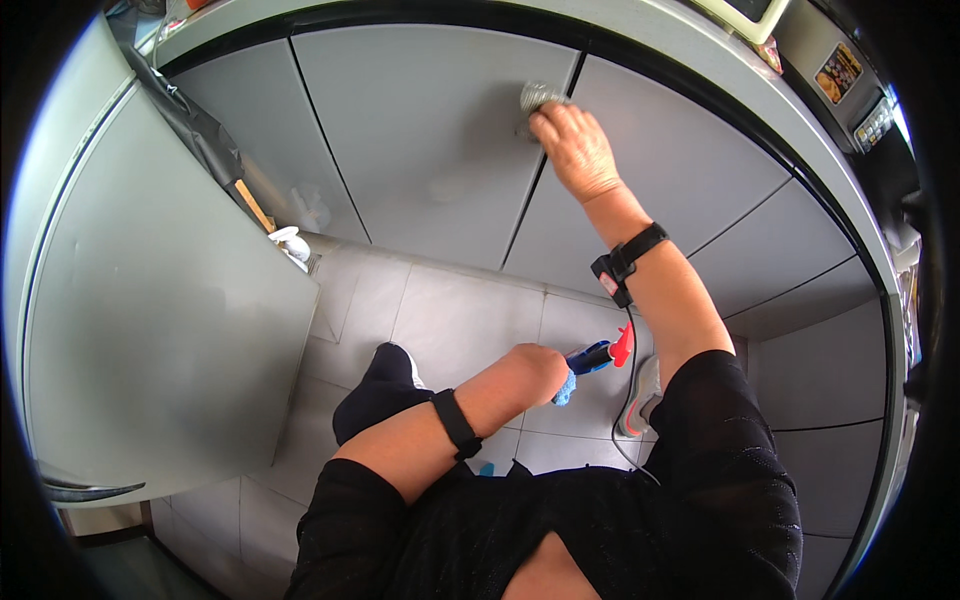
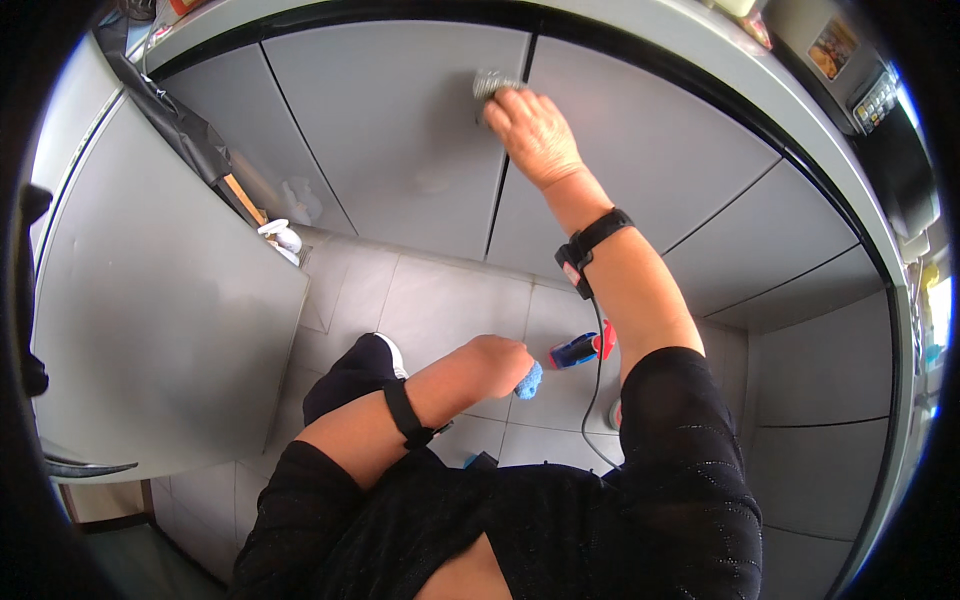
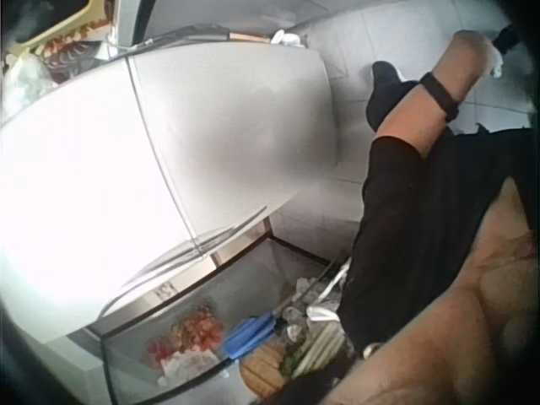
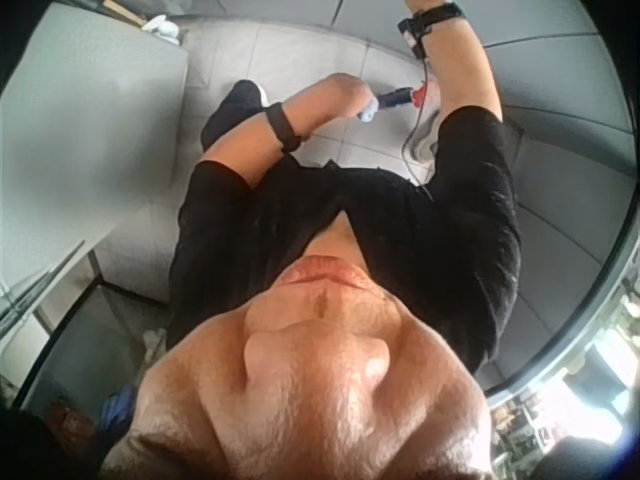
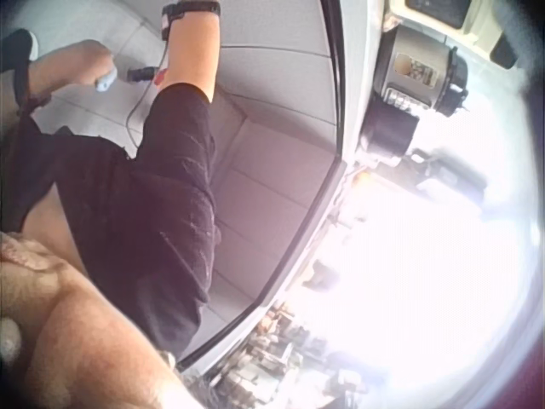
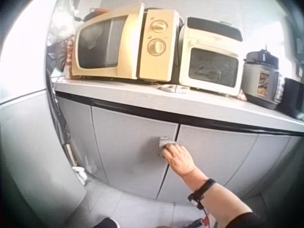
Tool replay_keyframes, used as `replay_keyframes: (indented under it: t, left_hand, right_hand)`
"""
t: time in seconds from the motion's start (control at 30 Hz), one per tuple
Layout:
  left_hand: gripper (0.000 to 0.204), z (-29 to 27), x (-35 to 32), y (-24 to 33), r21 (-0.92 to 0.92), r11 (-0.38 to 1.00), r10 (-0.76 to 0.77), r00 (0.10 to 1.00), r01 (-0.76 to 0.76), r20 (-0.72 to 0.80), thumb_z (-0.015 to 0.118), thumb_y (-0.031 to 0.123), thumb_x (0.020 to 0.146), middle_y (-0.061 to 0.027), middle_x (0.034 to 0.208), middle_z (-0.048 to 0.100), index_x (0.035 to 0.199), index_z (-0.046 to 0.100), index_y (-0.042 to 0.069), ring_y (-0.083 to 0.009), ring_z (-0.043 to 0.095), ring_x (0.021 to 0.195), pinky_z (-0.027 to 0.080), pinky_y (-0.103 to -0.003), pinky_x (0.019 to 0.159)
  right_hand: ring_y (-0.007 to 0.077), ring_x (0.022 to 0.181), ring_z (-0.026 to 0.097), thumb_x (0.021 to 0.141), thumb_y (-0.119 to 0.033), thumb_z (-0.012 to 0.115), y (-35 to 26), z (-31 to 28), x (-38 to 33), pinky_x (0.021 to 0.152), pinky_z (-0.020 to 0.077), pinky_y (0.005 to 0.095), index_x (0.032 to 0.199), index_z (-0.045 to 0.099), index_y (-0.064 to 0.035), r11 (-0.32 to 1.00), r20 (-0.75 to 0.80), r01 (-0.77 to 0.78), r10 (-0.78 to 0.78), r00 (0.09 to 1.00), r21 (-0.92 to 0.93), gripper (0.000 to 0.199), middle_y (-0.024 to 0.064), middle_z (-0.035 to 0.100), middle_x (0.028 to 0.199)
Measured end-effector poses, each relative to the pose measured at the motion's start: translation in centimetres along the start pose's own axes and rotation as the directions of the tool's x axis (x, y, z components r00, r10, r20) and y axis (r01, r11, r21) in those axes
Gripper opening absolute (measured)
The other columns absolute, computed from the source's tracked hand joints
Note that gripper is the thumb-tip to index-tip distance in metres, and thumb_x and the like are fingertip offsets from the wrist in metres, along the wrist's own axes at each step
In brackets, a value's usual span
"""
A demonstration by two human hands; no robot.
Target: The person wipes the front surfaces of grey kitchen cabinets using a grey cloth held in the right hand. They move from the upper section down to the lower doors, repeatedly rubbing the same areas while holding a blue cloth in the left hand.
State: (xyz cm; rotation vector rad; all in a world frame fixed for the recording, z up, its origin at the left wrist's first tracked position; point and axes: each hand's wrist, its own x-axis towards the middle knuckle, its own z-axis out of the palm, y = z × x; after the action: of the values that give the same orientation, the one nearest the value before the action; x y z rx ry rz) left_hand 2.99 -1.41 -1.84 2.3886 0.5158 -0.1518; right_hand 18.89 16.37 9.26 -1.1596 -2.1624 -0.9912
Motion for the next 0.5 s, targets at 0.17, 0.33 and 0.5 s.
replay_keyframes:
  t: [0.17,0.33,0.5]
  left_hand:
    - [0.018,-0.7,-0.4,0.0,0.002,1.000,0.027,1.000,-0.027,-0.014,0.059,0.003,0.073,-0.0100,0.078,0.067,0.078,0.069,0.017,-0.0317,0.065,0.077,0.053,-0.040,0.068]
    - [0.017,-1.1,-0.9,0.5,0.034,0.999,0.022,0.999,-0.021,-0.027,0.060,0.004,0.073,-0.0098,0.080,0.068,0.079,0.068,0.017,-0.0309,0.066,0.078,0.053,-0.040,0.069]
    - [0.014,-1.0,-0.6,0.8,0.053,0.997,-0.062,0.998,0.061,0.010,0.063,0.005,0.071,-0.0107,0.080,0.067,0.078,0.068,0.016,-0.0306,0.066,0.077,0.053,-0.040,0.068]
  right_hand:
    - [0.0166,0.089,0.055,0.076,-0.010,0.060,-2.2,2.3,-3.6,0.076,0.0451,0.0299,0.093,0.060,-0.0138,0.962,0.224,0.269,-0.270,0.936,0.036,0.017,0.0002,0.054,0.095]
    - [0.0193,0.102,0.057,0.074,-0.008,0.061,-0.9,0.2,-0.8,0.088,0.0451,0.0313,0.101,0.062,-0.0098,0.968,0.039,0.241,-0.239,0.970,-0.066,0.027,0.0038,0.060,0.107]
    - [0.0238,0.123,0.050,0.079,-0.008,0.057,2.2,-2.5,4.6,0.105,0.0387,0.0378,0.123,0.058,-0.0063,0.941,-0.095,0.224,-0.255,0.962,-0.252,0.044,0.0060,0.054,0.129]
